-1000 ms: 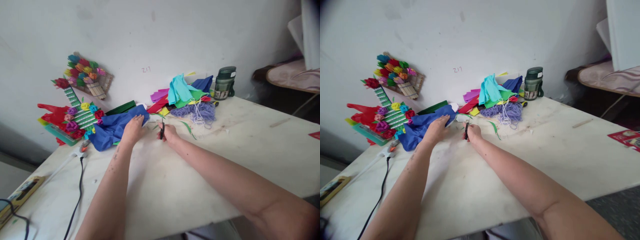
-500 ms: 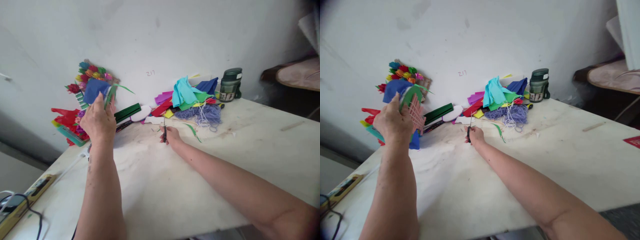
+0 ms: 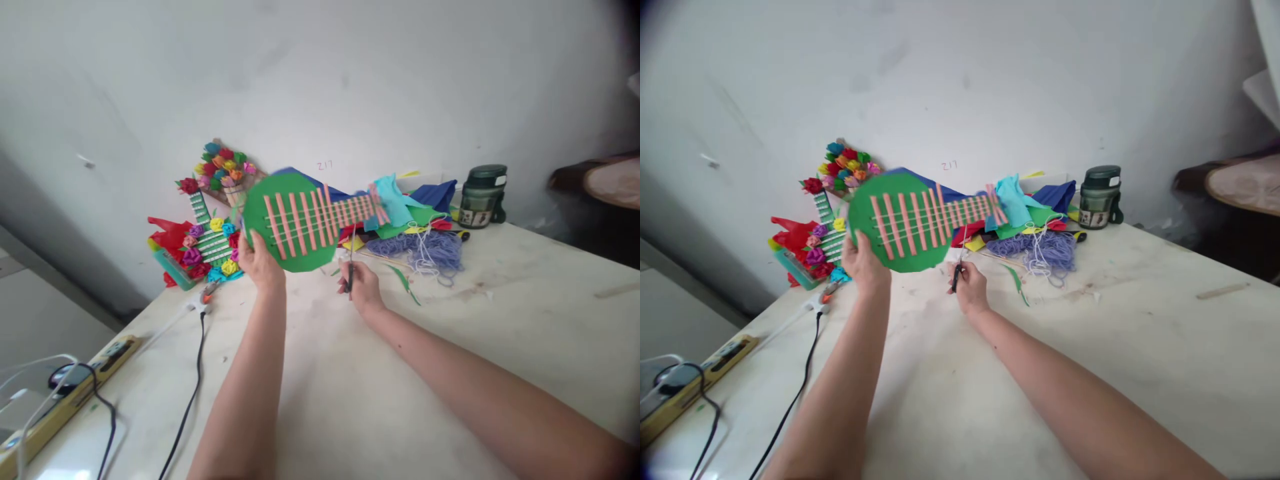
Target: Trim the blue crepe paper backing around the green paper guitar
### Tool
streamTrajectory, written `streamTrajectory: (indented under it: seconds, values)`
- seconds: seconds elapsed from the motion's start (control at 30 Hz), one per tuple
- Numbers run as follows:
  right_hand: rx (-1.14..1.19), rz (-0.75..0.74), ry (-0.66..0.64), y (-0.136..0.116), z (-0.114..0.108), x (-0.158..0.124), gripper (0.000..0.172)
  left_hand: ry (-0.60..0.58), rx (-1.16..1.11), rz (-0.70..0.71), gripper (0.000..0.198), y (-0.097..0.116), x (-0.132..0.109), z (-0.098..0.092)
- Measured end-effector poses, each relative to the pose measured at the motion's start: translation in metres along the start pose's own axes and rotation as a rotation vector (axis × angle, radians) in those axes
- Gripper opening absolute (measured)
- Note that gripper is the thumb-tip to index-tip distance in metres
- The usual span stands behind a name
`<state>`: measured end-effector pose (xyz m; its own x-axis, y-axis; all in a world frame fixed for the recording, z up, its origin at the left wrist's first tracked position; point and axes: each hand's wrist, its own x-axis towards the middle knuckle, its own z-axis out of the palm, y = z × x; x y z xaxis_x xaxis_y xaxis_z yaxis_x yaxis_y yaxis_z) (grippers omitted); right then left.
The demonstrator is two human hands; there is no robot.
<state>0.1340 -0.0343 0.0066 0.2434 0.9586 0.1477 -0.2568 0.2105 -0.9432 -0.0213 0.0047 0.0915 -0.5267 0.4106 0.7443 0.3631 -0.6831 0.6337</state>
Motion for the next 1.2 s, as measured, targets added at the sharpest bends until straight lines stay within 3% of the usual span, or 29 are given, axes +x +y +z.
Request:
streamTrajectory:
  seconds: [0.07,0.2,0.43,0.67,0.97,1.2]
  values:
    - [-0.020,-0.074,-0.056,-0.003,0.000,-0.004,0.036,0.047,-0.213,-0.235,0.032,-0.018,-0.012,0.005]
    - [-0.020,-0.176,-0.218,-0.009,0.003,-0.010,0.037,0.093,-0.446,-0.504,0.024,-0.036,-0.037,0.002]
    - [-0.138,0.000,-0.440,-0.007,0.013,-0.011,0.040,0.190,-0.691,-0.778,0.009,-0.051,-0.065,-0.013]
    - [-0.281,0.089,-0.582,0.004,0.017,-0.007,0.040,0.231,-0.783,-0.800,0.009,-0.069,-0.072,-0.019]
    - [-0.296,0.073,-0.582,0.018,0.015,-0.001,0.040,0.158,-0.781,-0.747,0.026,-0.080,-0.072,-0.021]
    - [-0.314,0.070,-0.575,0.019,0.013,-0.002,0.040,0.176,-0.803,-0.729,0.026,-0.082,-0.072,-0.021]
